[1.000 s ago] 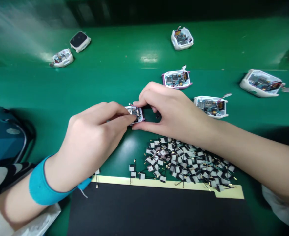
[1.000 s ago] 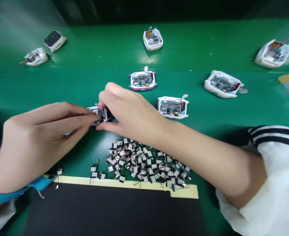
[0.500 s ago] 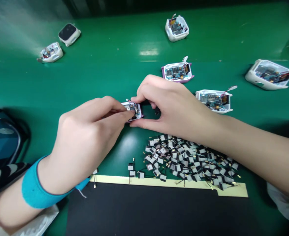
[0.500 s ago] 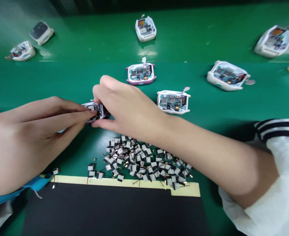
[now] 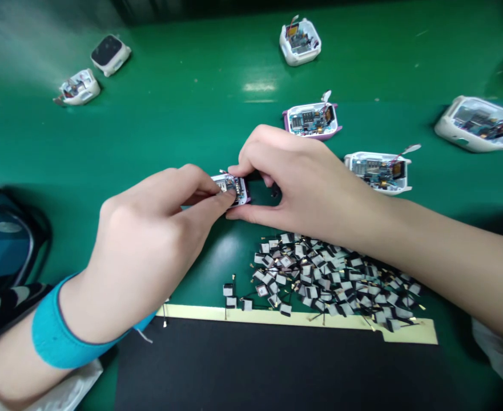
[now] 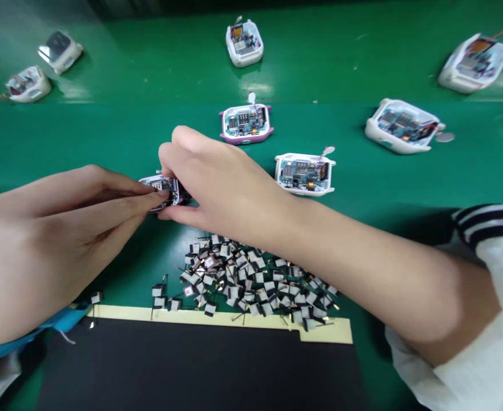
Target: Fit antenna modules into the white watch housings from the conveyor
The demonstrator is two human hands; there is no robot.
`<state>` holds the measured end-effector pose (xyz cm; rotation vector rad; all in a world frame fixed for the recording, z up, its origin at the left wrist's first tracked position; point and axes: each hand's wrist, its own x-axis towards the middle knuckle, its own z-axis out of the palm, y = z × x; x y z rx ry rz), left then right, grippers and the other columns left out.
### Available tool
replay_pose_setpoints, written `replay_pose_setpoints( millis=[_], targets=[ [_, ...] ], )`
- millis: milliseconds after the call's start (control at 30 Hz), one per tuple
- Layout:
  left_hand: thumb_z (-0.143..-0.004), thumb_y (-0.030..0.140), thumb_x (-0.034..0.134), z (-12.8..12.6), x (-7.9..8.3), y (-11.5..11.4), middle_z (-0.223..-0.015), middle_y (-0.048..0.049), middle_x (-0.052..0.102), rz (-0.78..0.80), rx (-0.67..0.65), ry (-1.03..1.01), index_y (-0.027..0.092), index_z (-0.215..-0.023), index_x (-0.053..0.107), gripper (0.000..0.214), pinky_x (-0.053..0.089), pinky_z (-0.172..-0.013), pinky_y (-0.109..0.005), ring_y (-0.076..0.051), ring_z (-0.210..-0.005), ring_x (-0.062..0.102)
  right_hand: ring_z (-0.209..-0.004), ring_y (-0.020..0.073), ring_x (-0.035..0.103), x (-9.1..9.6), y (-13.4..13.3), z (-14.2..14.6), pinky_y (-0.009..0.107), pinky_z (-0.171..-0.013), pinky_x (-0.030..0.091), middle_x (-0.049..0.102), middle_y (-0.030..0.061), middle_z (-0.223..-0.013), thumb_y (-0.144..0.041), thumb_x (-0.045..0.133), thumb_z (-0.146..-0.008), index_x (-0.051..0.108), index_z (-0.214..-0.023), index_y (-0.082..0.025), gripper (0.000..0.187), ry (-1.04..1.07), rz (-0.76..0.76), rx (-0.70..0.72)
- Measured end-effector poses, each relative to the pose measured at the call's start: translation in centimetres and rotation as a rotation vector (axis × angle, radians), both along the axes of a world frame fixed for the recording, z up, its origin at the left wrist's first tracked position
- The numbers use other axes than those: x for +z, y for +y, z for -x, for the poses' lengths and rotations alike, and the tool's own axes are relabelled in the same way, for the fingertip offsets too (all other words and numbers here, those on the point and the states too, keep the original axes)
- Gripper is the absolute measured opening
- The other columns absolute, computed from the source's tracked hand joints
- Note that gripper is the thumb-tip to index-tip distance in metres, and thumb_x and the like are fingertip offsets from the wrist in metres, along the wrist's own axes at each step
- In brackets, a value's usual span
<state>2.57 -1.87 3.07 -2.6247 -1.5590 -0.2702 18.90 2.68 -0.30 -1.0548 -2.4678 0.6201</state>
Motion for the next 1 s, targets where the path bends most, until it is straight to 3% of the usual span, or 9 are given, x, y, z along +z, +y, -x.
replay_pose_setpoints(
  millis=[267, 667, 1000],
  targets=[
    [-0.087, 0.028, 0.039, 0.45, 0.16, -0.51, -0.082, -0.0008, 0.062, -0.017, -0.067, 0.072, 0.019, -0.088, 0.061, 0.024, 0.041, -0.058, -0.023, -0.013, -0.076, 0.057, -0.074, 0.0151, 0.053, 0.07, -0.01, 0.04, 0.029, -0.064, 0.045, 0.050, 0.0013, -0.088, -0.043, 0.061, -0.069, 0.051, -0.085, -0.020, 0.029, -0.044, -0.028, -0.003],
    [-0.083, 0.022, 0.047, 0.56, -0.01, -0.28, -0.080, 0.0008, 0.062, -0.048, -0.092, 0.012, 0.019, -0.085, 0.062, 0.016, 0.037, -0.054, -0.022, -0.012, -0.071, 0.056, -0.073, 0.0146, 0.053, 0.10, 0.01, 0.04, 0.028, -0.062, 0.043, 0.050, 0.0019, -0.088, -0.044, 0.059, -0.069, 0.052, -0.088, -0.016, 0.034, -0.072, -0.078, 0.007],
    [-0.084, 0.030, 0.042, 0.48, -0.16, -0.19, -0.069, 0.0020, 0.057, -0.024, -0.030, -0.021, 0.019, -0.079, 0.063, 0.024, 0.035, -0.050, -0.021, -0.011, -0.067, 0.055, -0.067, 0.0122, 0.050, -0.10, 0.00, -0.04, 0.026, -0.054, 0.038, 0.051, 0.0046, -0.086, -0.037, 0.058, -0.072, 0.053, -0.085, -0.013, 0.028, -0.006, -0.101, 0.031]
  ],
)
